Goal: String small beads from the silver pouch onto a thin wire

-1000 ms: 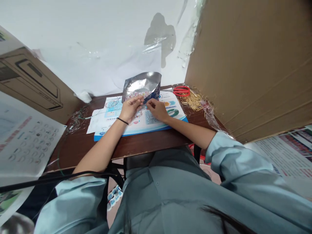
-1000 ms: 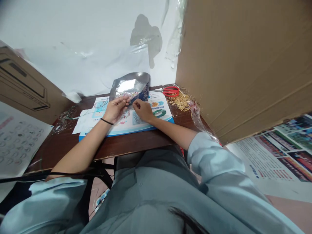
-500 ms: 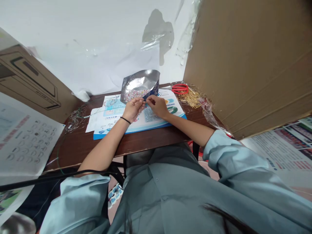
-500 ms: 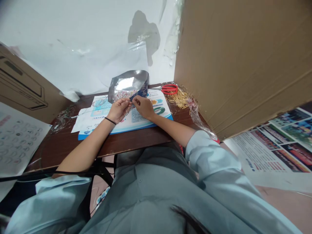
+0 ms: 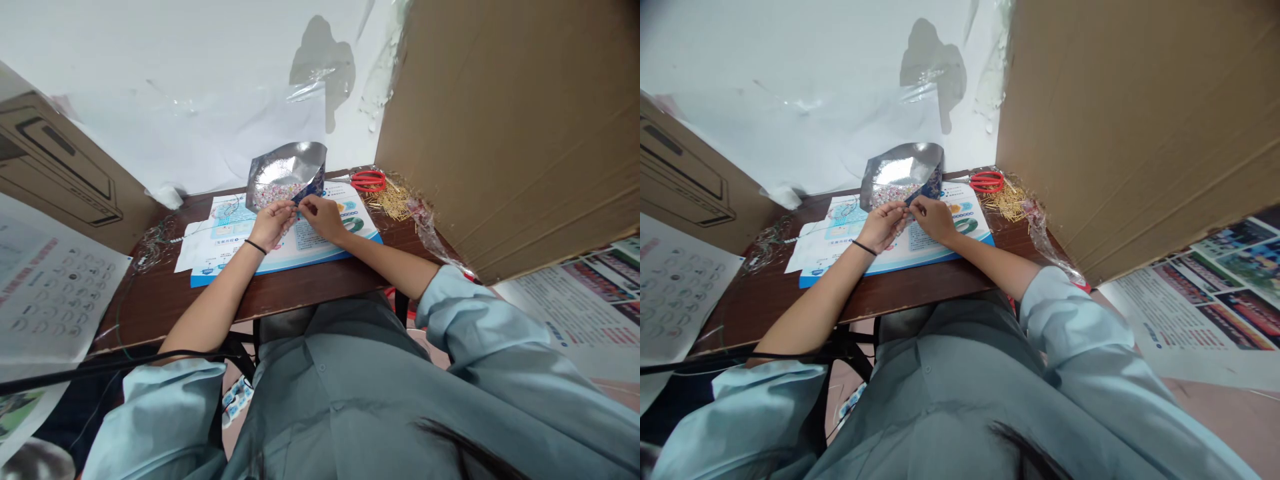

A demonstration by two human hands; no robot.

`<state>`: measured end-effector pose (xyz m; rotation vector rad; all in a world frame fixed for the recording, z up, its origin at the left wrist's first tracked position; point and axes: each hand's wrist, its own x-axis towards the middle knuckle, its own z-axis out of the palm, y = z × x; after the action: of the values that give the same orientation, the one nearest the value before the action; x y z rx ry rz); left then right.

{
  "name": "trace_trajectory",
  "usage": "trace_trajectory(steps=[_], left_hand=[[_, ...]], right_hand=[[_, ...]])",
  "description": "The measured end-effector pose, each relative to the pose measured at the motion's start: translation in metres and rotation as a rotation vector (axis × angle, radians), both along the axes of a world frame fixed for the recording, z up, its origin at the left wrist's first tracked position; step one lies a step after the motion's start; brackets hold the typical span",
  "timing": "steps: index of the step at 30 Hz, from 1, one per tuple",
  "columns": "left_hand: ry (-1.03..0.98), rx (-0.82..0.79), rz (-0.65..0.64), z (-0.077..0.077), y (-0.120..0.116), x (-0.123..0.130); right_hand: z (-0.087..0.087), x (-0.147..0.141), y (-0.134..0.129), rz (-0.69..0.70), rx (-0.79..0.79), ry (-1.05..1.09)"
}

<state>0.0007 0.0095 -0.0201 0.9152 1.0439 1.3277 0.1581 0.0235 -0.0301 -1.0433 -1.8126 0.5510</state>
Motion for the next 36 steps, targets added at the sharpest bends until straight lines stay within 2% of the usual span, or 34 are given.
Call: trace_trajectory(steps=[36], left_hand=[[0.100, 0.060, -0.034, -0.0021, -0.0011, -0.0009]], right_hand=[[0.0050, -0.0028, -0.0085, -0.006, -0.026, -0.046]])
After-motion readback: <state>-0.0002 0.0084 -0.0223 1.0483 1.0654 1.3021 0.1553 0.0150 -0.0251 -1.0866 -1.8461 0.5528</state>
